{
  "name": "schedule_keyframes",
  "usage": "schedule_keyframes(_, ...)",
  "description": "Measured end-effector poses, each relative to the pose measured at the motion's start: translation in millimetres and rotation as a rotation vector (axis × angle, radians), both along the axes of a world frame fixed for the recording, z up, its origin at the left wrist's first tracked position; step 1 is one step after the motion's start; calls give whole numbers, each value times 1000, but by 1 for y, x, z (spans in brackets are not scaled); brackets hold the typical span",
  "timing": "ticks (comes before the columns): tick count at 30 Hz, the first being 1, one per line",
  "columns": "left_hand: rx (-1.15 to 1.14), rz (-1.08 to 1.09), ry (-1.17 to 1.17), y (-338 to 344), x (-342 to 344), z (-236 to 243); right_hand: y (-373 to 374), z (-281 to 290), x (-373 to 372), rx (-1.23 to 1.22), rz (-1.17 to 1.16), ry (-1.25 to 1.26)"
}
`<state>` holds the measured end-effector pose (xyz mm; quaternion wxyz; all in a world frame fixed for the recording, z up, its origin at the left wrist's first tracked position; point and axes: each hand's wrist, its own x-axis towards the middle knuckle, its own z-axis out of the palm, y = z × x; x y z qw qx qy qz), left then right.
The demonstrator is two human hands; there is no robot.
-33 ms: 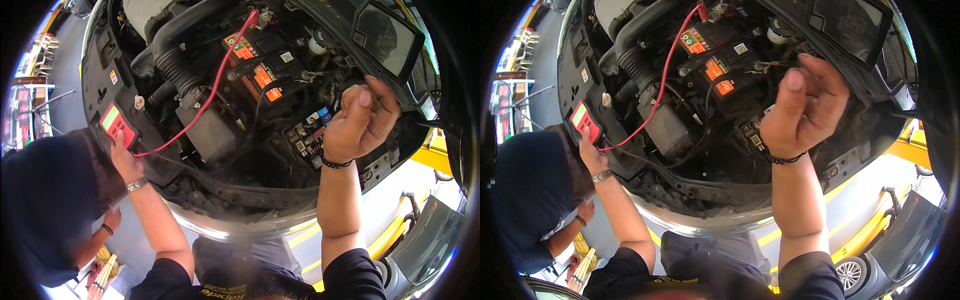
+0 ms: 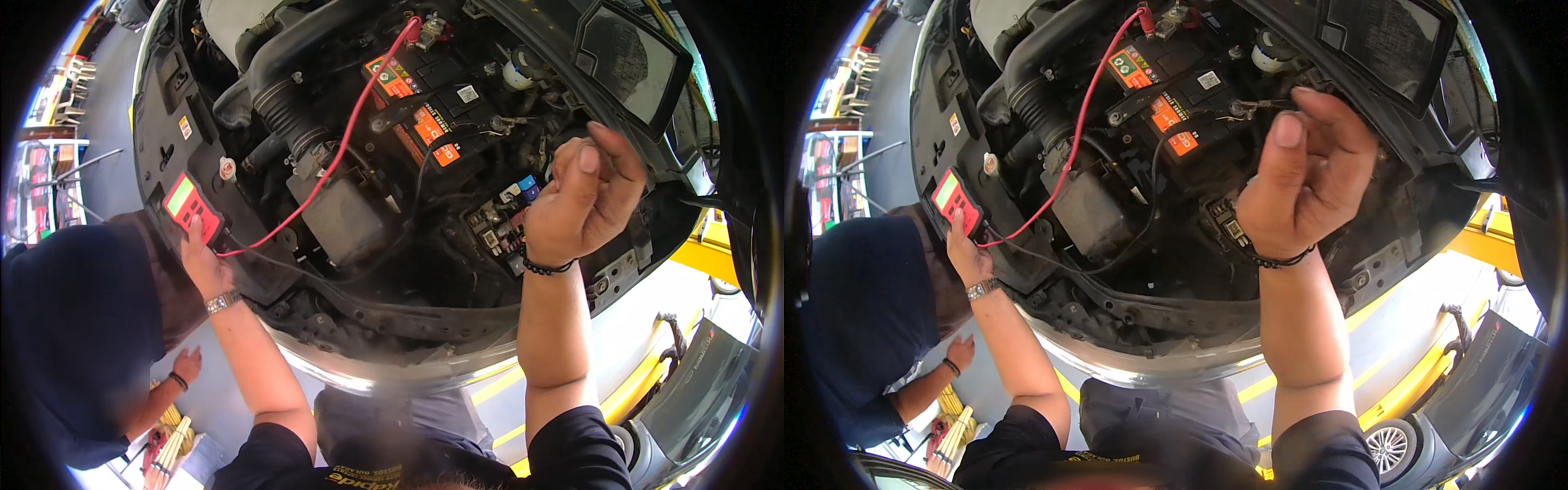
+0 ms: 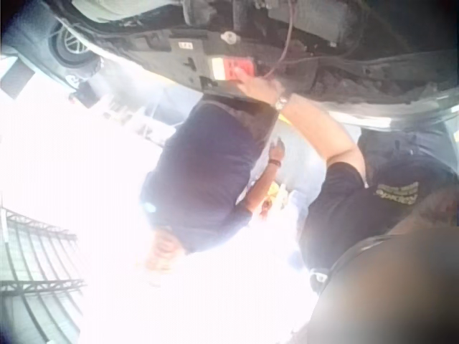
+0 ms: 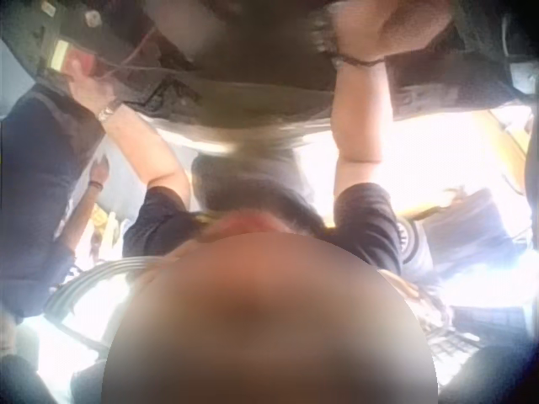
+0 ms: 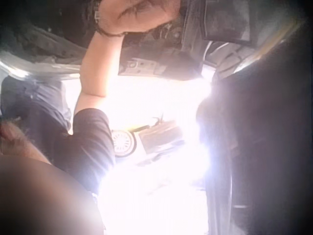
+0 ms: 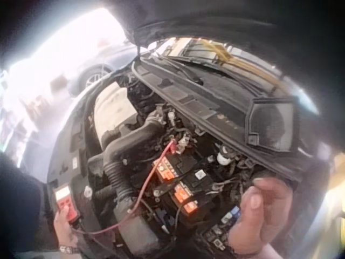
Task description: The person connects a battery tester to the car battery terminals and operates the device to read results. The person then removes the fuse box cover, inspects the fuses, and briefly interacts with another person in the garage.
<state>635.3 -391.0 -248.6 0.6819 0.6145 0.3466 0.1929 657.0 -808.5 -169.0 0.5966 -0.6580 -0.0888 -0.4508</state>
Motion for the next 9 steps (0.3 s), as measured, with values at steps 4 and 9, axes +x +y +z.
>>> schedule_keyframes(4, 41, 0, 7, 25, -4, -32, 2, -9, -4, -128, -71, 92)
schedule_keyframes(9, 425, 134, 199, 45, 4, -61, 10, -13, 2, -72, -23, 39)
